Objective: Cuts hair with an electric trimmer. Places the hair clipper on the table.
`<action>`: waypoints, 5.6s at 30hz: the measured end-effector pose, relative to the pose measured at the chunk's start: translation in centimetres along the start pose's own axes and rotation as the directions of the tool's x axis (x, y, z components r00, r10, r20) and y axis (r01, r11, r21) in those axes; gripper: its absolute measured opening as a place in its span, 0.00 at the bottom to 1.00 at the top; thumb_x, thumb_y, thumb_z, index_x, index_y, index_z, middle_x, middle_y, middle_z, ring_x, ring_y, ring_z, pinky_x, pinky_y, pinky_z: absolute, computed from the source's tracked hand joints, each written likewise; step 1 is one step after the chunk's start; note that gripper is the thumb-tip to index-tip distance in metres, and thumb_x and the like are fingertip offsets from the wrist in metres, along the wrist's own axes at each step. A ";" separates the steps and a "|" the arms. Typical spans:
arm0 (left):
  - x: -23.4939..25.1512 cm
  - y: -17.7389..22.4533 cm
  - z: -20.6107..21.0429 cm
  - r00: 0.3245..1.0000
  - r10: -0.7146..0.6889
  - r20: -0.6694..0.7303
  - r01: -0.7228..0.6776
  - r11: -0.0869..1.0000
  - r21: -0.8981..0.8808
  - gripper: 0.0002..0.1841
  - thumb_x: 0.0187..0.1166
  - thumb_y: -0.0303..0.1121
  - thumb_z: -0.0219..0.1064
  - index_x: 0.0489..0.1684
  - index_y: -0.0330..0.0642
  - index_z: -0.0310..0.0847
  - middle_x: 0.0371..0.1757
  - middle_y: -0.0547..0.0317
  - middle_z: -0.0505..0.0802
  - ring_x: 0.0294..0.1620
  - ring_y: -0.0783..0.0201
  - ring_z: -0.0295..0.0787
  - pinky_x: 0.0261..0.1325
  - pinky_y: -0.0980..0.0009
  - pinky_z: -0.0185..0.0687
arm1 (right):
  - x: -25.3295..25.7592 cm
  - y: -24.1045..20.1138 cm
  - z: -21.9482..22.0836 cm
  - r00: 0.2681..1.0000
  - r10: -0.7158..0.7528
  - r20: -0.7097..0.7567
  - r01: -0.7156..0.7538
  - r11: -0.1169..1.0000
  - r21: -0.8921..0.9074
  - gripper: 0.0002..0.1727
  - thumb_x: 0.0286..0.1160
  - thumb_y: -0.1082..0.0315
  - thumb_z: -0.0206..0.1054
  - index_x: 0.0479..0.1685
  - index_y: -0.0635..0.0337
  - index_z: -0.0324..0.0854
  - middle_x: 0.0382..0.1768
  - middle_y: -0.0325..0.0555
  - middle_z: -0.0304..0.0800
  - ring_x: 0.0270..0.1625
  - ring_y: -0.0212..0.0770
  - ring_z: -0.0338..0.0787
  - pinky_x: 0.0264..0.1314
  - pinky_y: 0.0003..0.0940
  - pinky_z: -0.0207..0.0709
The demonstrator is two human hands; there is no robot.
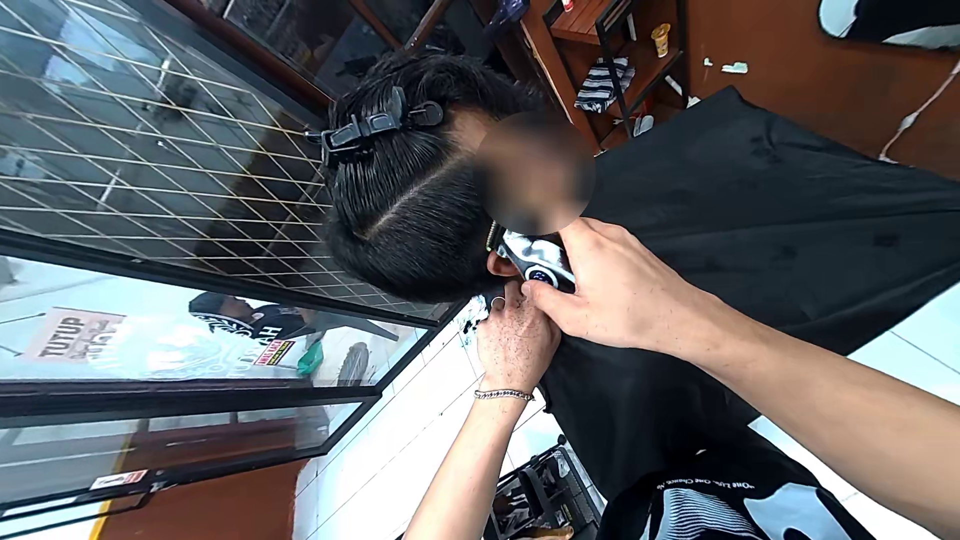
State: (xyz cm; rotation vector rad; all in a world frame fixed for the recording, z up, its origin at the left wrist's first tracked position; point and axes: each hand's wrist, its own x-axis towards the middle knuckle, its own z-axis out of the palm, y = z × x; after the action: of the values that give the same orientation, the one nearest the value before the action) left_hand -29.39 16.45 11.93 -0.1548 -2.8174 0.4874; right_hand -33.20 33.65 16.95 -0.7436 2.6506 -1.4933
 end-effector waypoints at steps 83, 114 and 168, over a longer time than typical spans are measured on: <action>-0.1 -0.2 0.2 0.999 0.005 -0.034 -0.004 1.000 0.025 0.16 0.74 0.45 0.66 0.36 0.40 0.91 0.39 0.41 0.94 0.37 0.38 0.94 0.25 0.47 0.79 | 2.6 2.9 0.7 0.951 -0.164 0.263 -0.126 0.571 0.811 0.10 0.83 0.67 0.63 0.52 0.66 0.81 0.34 0.45 0.89 0.33 0.33 0.90 0.39 0.28 0.87; 0.0 -0.4 0.6 0.999 0.007 -0.051 -0.009 1.000 -0.021 0.23 0.74 0.43 0.67 0.67 0.46 0.86 0.45 0.40 0.94 0.34 0.38 0.93 0.24 0.47 0.79 | 1.7 1.4 -1.4 0.998 -0.025 0.065 0.010 0.973 0.230 0.19 0.76 0.50 0.70 0.56 0.52 0.81 0.37 0.37 0.87 0.41 0.32 0.88 0.43 0.36 0.80; -0.2 -0.3 0.5 0.999 -0.002 -0.053 0.001 1.000 -0.024 0.29 0.74 0.43 0.67 0.79 0.48 0.79 0.43 0.41 0.93 0.32 0.41 0.92 0.24 0.49 0.79 | 0.4 1.7 -0.6 0.991 -0.110 -0.082 0.104 0.992 -0.066 0.29 0.74 0.50 0.67 0.72 0.56 0.77 0.53 0.51 0.87 0.53 0.51 0.90 0.48 0.55 0.82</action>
State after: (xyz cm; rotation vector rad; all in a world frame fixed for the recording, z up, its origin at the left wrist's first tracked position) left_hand -29.34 15.99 11.51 -0.1679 -2.7716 0.4433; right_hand -34.35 34.75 15.96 -0.8582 2.7724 -1.5071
